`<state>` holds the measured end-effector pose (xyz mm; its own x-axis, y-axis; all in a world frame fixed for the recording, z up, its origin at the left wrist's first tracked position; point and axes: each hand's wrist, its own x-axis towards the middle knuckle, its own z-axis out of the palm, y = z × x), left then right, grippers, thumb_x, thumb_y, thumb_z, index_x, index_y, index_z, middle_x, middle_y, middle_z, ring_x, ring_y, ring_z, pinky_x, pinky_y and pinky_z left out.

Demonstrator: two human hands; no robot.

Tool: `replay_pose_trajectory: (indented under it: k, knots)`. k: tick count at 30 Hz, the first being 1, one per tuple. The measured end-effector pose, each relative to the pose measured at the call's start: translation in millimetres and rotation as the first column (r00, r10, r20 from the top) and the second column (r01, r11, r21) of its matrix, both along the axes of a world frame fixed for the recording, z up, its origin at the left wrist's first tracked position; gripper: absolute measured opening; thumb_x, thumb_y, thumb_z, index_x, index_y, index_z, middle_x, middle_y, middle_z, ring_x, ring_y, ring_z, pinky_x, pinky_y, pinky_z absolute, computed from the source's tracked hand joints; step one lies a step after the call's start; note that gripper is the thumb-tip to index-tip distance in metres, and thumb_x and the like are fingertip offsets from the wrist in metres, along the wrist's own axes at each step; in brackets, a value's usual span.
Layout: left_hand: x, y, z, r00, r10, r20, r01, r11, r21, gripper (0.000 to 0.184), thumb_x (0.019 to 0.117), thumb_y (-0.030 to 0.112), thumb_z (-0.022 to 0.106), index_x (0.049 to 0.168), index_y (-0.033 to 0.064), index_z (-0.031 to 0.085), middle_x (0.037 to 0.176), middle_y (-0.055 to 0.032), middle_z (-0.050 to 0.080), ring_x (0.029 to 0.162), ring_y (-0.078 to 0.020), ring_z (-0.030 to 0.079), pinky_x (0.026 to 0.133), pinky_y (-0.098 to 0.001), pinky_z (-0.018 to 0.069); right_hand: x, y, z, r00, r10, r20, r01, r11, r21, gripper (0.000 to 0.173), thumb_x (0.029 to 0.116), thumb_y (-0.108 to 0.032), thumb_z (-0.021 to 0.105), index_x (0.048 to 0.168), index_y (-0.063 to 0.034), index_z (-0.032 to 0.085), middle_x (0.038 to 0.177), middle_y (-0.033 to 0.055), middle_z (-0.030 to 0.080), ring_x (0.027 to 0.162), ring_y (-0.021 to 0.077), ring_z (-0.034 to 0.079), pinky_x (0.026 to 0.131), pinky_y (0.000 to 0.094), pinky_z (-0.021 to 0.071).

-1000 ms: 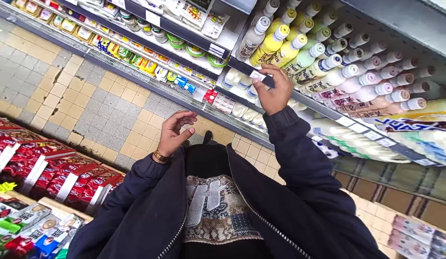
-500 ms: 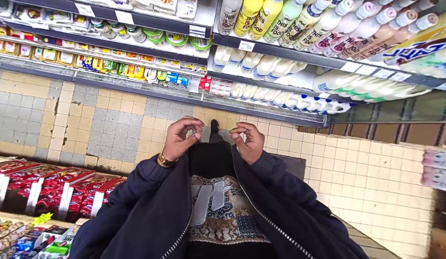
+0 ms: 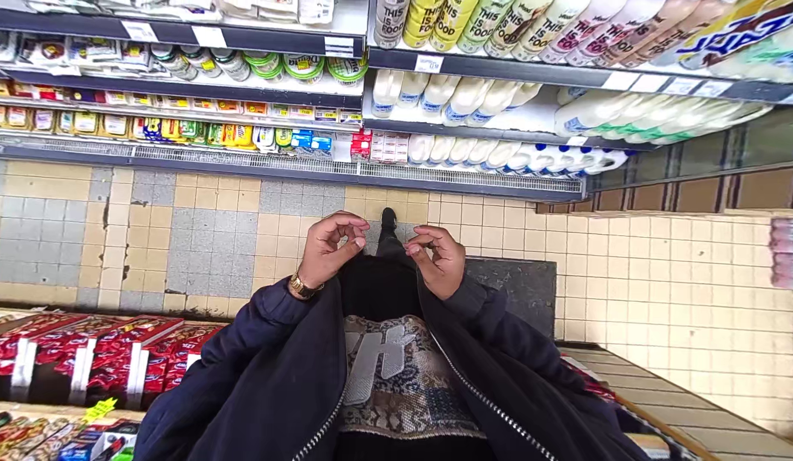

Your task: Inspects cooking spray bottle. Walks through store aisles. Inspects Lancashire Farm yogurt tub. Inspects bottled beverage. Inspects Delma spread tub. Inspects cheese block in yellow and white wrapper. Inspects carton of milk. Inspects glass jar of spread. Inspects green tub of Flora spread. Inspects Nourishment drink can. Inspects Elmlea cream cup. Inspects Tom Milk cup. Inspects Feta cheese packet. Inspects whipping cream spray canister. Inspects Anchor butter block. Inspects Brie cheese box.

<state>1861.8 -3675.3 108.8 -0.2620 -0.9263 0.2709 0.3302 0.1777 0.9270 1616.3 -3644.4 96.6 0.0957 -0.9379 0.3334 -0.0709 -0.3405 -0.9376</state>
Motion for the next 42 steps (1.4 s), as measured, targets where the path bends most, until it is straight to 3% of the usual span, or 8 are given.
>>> replay_pose_trajectory:
  k: [8,14,25,29,36,39,42]
  knots:
    - [3,-23,-4,0.999,-0.038,0.001,0.038,0.999,-0.010,0.034,0.0932,0.015,0.073,0.124,0.0032,0.065,0.119,-0.0086,0.069,0.099,-0.0139,0.068,0.084,-0.0302,0.0581,-4,-2,2,0.999,-0.043,0.005,0.043,0.999,-0.002,0.032,0.1015,-0.023,0.063,0.124,0.0009,0.061,0.091,0.0026,0.074,0.080,0.0087,0.071,0.074,0.0284,0.0612]
    - [-3,-72,6,0.984,0.044,0.174,-0.052,0.998,0.043,0.031,0.0911,0.015,0.074,0.119,0.0024,0.068,0.118,-0.0089,0.071,0.098,-0.0175,0.070,0.087,-0.0362,0.0595,-17,-22,1,0.997,-0.076,-0.005,0.076,0.997,0.006,0.031,0.1005,-0.020,0.064,0.121,0.0029,0.063,0.092,0.0022,0.074,0.081,0.0072,0.071,0.074,0.0273,0.0609]
    - [-58,-228,46,0.837,0.214,0.503,-0.194,0.977,-0.092,0.037,0.0979,0.005,0.061,0.135,-0.0009,0.059,0.135,-0.0152,0.063,0.118,-0.0231,0.064,0.096,-0.0372,0.0561,-70,-96,8,0.991,-0.129,0.020,0.129,0.991,-0.025,0.027,0.1000,-0.018,0.064,0.115,0.0040,0.066,0.093,0.0042,0.073,0.082,0.0077,0.070,0.076,0.0278,0.0612]
    - [-79,-323,30,0.799,0.340,0.497,-0.299,0.940,-0.162,0.044,0.0935,0.010,0.067,0.134,-0.0048,0.060,0.135,-0.0184,0.063,0.121,-0.0248,0.063,0.098,-0.0389,0.0557,-97,-124,8,0.991,-0.136,0.000,0.136,0.990,-0.029,0.027,0.1008,-0.020,0.063,0.115,0.0038,0.066,0.093,0.0035,0.074,0.082,0.0064,0.070,0.074,0.0260,0.0604]
    - [-107,-418,18,0.655,0.440,0.614,-0.391,0.893,-0.223,0.069,0.0911,0.023,0.071,0.149,-0.0037,0.044,0.152,-0.0206,0.048,0.140,-0.0268,0.048,0.111,-0.0400,0.0468,-137,-162,4,0.989,-0.147,0.008,0.147,0.989,-0.029,0.028,0.1007,-0.022,0.064,0.114,0.0017,0.066,0.093,0.0022,0.074,0.083,0.0053,0.070,0.075,0.0256,0.0606]
    - [-110,-439,12,0.674,0.441,0.592,-0.393,0.893,-0.218,0.068,0.0916,0.021,0.071,0.149,-0.0045,0.045,0.151,-0.0205,0.049,0.138,-0.0252,0.050,0.111,-0.0372,0.0469,-152,-175,2,0.990,-0.140,0.028,0.141,0.990,-0.024,0.025,0.1002,-0.020,0.064,0.114,0.0006,0.066,0.094,0.0023,0.074,0.083,0.0064,0.070,0.075,0.0267,0.0610]
    - [-108,-451,8,0.682,0.447,0.579,-0.377,0.893,-0.245,0.056,0.0919,0.017,0.071,0.140,-0.0051,0.054,0.139,-0.0209,0.058,0.126,-0.0253,0.060,0.105,-0.0366,0.0514,-164,-184,-1,0.990,-0.138,0.022,0.139,0.990,-0.013,0.026,0.1002,-0.020,0.064,0.113,0.0016,0.067,0.095,0.0035,0.074,0.083,0.0074,0.071,0.076,0.0276,0.0614]
